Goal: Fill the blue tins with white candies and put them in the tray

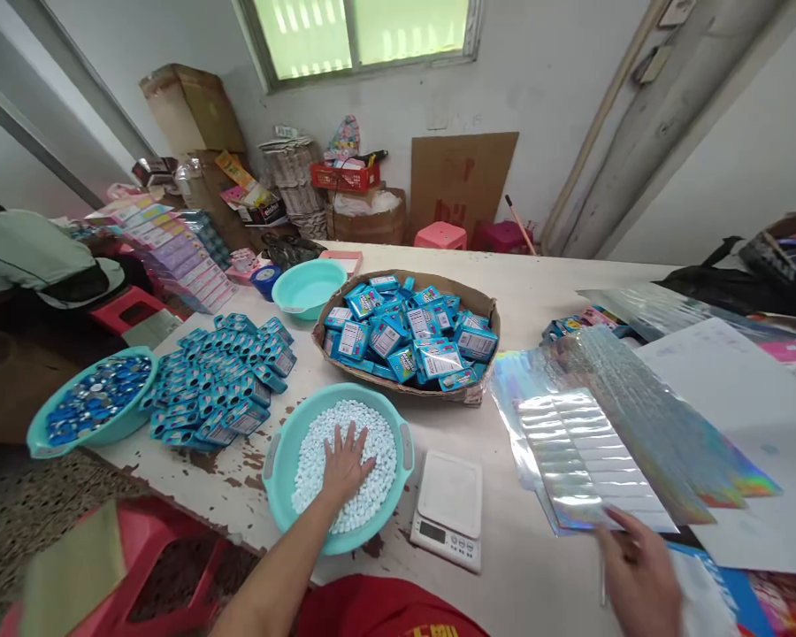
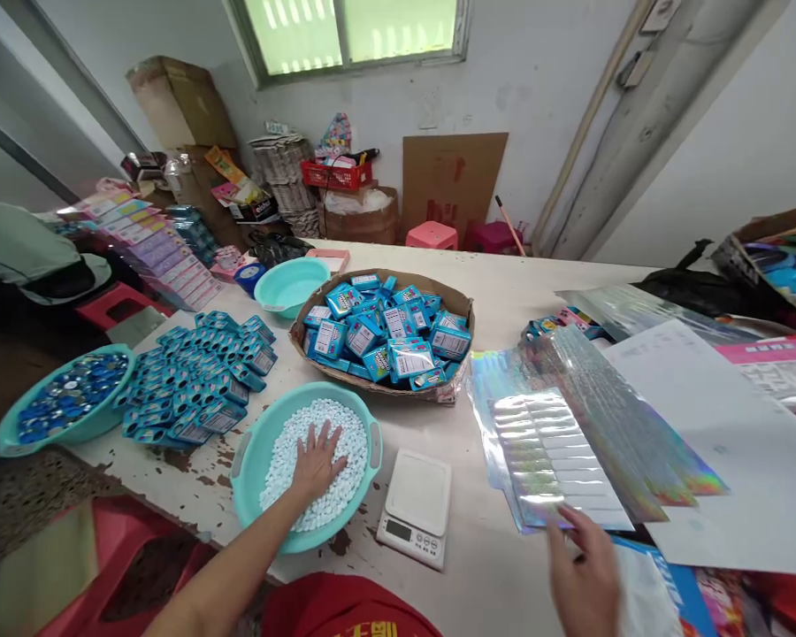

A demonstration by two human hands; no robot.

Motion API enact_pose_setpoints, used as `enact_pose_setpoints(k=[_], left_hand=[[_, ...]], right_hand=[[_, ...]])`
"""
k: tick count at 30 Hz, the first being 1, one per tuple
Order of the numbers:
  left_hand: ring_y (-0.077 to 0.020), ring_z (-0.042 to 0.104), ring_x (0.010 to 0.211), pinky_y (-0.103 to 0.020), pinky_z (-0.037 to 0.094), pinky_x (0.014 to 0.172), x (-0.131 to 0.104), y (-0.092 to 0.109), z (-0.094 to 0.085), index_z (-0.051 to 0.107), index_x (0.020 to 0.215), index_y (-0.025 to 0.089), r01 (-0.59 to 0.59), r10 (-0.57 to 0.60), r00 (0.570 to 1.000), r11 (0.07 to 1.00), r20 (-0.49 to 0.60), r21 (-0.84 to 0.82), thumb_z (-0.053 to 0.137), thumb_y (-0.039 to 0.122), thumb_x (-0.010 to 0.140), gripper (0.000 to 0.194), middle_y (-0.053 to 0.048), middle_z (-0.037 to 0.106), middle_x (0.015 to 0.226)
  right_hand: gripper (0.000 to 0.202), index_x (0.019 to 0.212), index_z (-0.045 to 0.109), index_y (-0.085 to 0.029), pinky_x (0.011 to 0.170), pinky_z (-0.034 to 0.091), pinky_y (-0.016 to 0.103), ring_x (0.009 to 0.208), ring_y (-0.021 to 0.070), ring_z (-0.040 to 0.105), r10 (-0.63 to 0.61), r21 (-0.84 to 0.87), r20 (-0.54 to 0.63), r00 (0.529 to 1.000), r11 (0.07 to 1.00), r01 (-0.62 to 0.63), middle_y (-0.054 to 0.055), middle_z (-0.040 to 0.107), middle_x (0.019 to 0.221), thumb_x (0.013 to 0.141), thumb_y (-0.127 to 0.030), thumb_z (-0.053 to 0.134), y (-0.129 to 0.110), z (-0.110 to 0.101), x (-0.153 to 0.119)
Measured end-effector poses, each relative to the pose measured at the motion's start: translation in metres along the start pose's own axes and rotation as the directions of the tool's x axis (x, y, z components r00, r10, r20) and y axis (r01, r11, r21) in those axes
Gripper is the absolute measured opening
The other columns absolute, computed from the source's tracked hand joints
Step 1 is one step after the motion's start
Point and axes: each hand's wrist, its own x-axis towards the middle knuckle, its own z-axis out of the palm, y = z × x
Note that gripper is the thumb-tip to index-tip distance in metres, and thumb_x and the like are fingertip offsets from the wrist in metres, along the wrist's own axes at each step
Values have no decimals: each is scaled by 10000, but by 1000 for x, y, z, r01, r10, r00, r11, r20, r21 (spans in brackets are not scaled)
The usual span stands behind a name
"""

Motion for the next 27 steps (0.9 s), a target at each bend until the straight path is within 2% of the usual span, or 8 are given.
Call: enact_pose_setpoints(k=[5,9,11,13,17,24,26,27], left_hand=[[-356,93,1413,-595,134,1092,-10,-8,-13,269,1459,263,58,-53,997,992,50,-115,395,516,885,640,-89,205,1535],[-338,145,1404,-523,166,1101,-29,-34,-15,221,1469,193,323,-323,946,923,35,-207,435,449,874,683,-145,191,1530],[-335,218,1379,-480,252,1068,-32,-42,-10,223,1459,146,474,-470,878,830,88,-294,434,419,869,683,-180,198,1518],[-345,285,1338,-471,308,1027,-29,-40,-4,299,1421,160,561,-567,816,728,112,-394,436,430,856,641,-175,237,1500],[-379,377,1236,-488,364,952,-16,-11,0,462,1279,215,639,-686,716,568,131,-518,473,493,805,550,-157,382,1383],[-364,474,1132,-444,406,876,-12,39,-5,502,1205,230,477,-471,862,633,186,-609,585,464,730,536,-159,469,1258],[-352,491,1124,-409,401,884,-13,40,-4,537,1140,214,427,-428,881,538,201,-726,629,402,702,486,-149,514,1212],[-341,497,1120,-381,405,878,-14,38,-3,559,1080,208,416,-425,874,403,236,-815,667,361,670,451,-135,547,1164]], right_hand=[[367,1085,569,-171,905,435,445,1059,275,556,-415,28,199,888,908,419,140,626,1085,872,-441,441,-82,101,67],[574,1154,541,-110,884,391,543,1107,396,520,-142,-383,459,877,859,339,225,594,1168,745,-507,601,-132,154,128],[601,1086,584,-127,836,405,546,1041,421,552,44,-491,612,790,804,336,211,631,1095,655,-534,683,-132,162,143],[559,1080,593,-148,781,442,466,986,382,587,47,-436,708,705,814,384,176,640,1089,640,-473,708,-119,162,147],[455,1112,599,-161,739,459,348,965,297,611,-138,-249,693,707,875,415,129,638,1093,688,-312,660,-92,157,143],[433,876,677,-209,767,465,383,881,285,616,-208,74,580,788,976,203,54,679,917,514,-425,774,-102,150,161],[495,848,657,-198,715,476,364,791,248,613,-180,238,537,824,970,57,33,662,825,468,-484,795,-114,144,163],[521,851,643,-196,680,479,348,744,225,605,-159,307,509,846,952,-6,20,649,790,457,-498,804,-120,140,160]])
